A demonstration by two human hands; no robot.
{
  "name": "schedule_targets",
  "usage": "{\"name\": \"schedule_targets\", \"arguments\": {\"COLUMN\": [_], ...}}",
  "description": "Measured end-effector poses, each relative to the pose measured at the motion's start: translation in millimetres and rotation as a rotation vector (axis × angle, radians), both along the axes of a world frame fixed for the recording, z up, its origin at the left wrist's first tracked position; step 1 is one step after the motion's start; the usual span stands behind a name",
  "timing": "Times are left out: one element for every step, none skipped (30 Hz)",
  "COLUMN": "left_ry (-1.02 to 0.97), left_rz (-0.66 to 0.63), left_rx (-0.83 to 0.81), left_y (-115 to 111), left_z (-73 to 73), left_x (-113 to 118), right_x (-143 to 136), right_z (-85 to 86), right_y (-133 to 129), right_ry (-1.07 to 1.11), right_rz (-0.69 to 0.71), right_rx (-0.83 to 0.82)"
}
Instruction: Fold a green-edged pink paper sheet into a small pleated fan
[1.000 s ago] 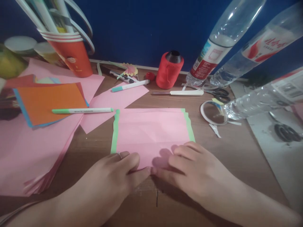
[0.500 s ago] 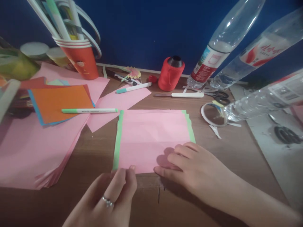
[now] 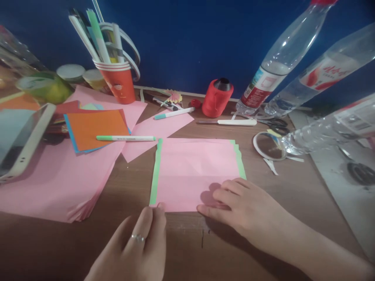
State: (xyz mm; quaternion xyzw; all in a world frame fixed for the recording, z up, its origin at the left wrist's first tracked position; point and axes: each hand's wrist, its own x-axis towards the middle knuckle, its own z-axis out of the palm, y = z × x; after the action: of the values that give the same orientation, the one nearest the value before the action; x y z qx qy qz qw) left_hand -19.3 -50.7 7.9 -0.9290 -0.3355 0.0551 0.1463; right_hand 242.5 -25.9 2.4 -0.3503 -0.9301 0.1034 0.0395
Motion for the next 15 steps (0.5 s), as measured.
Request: {"name": "schedule_targets", "arguments": {"left_ry": [-0.014,-0.031,-0.042,-0.042,-0.033,-0.017,-0.002,0.012,0.022,0.026,0.032,0.042,0.048,0.053,0.057], "left_rz": [-0.005,-0.014,-0.021,-0.025,-0.028,-0.031,-0.037,-0.049,-0.062,-0.077,-0.090,-0.104,-0.120,-0.123,-0.115], "left_rx": [0.008,0.019,0.029,0.034,0.035,0.032,0.030,0.028,0.027,0.031,0.038,0.045,0.061,0.081,0.106], "left_y": [5,9,14,17,20,21,22,21,20,19,17,15,13,11,8], "left_z": [1.9,3.8,5.6,7.0,8.1,8.6,8.4,7.6,6.2,4.3,2.1,-0.1,-2.2,-3.9,-5.2], "left_x": [1,1,2,2,3,2,2,1,0,-2,-4,-5,-7,-7,-8], "right_x": [0,0,0,0,0,0,0,0,0,0,0,0,0,0,0], "right_z": [0.5,1.0,1.4,1.9,2.2,2.5,2.7,2.8,2.9,3.0,3.0,3.0,3.1,3.2,3.3], "right_y": [0,1,1,1,1,2,2,2,2,2,2,2,2,2,2], "right_ry": [-0.008,-0.015,-0.021,-0.028,-0.034,-0.039,-0.044,-0.047,-0.048,-0.047,-0.044,-0.042,-0.040,-0.037,-0.034], "right_rz": [0.001,0.003,0.004,0.005,0.006,0.006,0.007,0.006,0.006,0.004,0.002,-0.001,-0.002,-0.003,-0.003], "right_rx": [0.006,0.015,0.021,0.026,0.028,0.028,0.025,0.024,0.022,0.018,0.016,0.015,0.013,0.010,0.006]}}
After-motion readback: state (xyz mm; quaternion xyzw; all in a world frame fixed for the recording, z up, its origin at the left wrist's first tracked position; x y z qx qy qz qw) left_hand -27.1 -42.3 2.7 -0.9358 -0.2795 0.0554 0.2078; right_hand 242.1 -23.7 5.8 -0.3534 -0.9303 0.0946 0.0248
